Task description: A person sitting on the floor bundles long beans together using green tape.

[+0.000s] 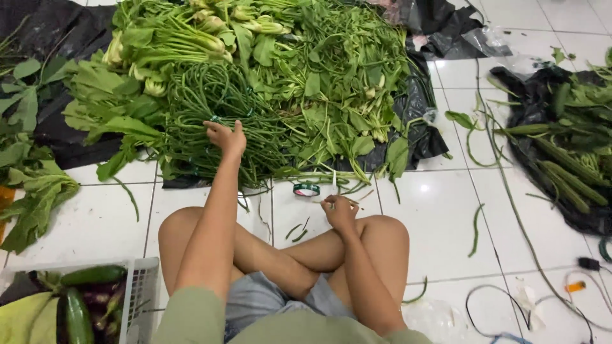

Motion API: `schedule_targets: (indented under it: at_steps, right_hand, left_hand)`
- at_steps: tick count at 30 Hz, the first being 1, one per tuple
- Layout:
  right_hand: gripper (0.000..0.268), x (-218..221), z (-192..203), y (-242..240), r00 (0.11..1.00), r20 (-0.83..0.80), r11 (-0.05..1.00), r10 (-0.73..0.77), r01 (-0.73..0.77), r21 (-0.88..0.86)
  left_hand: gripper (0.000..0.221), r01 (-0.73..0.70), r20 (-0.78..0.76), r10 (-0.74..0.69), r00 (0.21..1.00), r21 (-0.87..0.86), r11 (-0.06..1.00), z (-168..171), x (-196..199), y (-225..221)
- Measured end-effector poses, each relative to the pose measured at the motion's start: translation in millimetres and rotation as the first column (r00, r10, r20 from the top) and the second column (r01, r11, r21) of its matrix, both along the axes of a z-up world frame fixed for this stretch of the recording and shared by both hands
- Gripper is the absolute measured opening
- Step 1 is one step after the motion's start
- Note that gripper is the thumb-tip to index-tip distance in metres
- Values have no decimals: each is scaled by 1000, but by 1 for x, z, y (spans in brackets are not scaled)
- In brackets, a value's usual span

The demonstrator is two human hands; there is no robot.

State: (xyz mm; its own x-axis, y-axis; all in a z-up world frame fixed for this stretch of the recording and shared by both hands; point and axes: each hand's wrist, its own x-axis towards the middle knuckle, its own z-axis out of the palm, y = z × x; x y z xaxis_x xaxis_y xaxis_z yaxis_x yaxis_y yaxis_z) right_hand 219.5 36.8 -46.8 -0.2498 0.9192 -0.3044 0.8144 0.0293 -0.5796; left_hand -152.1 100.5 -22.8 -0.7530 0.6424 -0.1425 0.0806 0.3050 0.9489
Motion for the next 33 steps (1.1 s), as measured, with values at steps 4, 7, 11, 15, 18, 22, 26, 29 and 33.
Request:
schedule_targets:
  at_steps: [4,7,11,15,18,22,26,29,33]
  right_hand:
    - [28,1,26,-22,995,26,993,96,-98,67]
    - [26,1,37,-37,989,-4,987,150,-149,64]
    - [21,-2,54,-61,961,55,956,271,-275,102]
    - [20,0,49,-76,920,139,918,365,-381,113]
    - [19,1,60,-90,903,124,893,411,-427,145]
    - [18,-3,53,-93,894,145,877,425,-446,181]
    - [18,-6,60,-97,912,60,888,405,-408,211]
    - [15,-5,61,-106,908,45,880,417,-416,228]
    - [14,-3,55,-114,885,98,849,455,-465,251]
  left_hand:
    - [92,71,6,-72,997,20,997,29,31,-31]
    - [85,166,-110,-161,981,33,986,63,70,-75]
    - [85,308,-117,-304,945,18,951,68,111,-132]
    - [84,467,-91,-483,871,-153,871,9,126,-171]
    - [66,573,-176,-567,804,-20,819,8,141,-175]
    - [57,627,-197,-664,721,-221,747,-17,155,-175]
    - [38,668,-312,-804,506,-449,594,-13,169,-179]
    - [35,668,-365,-836,409,-504,548,14,180,-193]
    - [33,648,-373,-847,379,-547,531,30,193,-201]
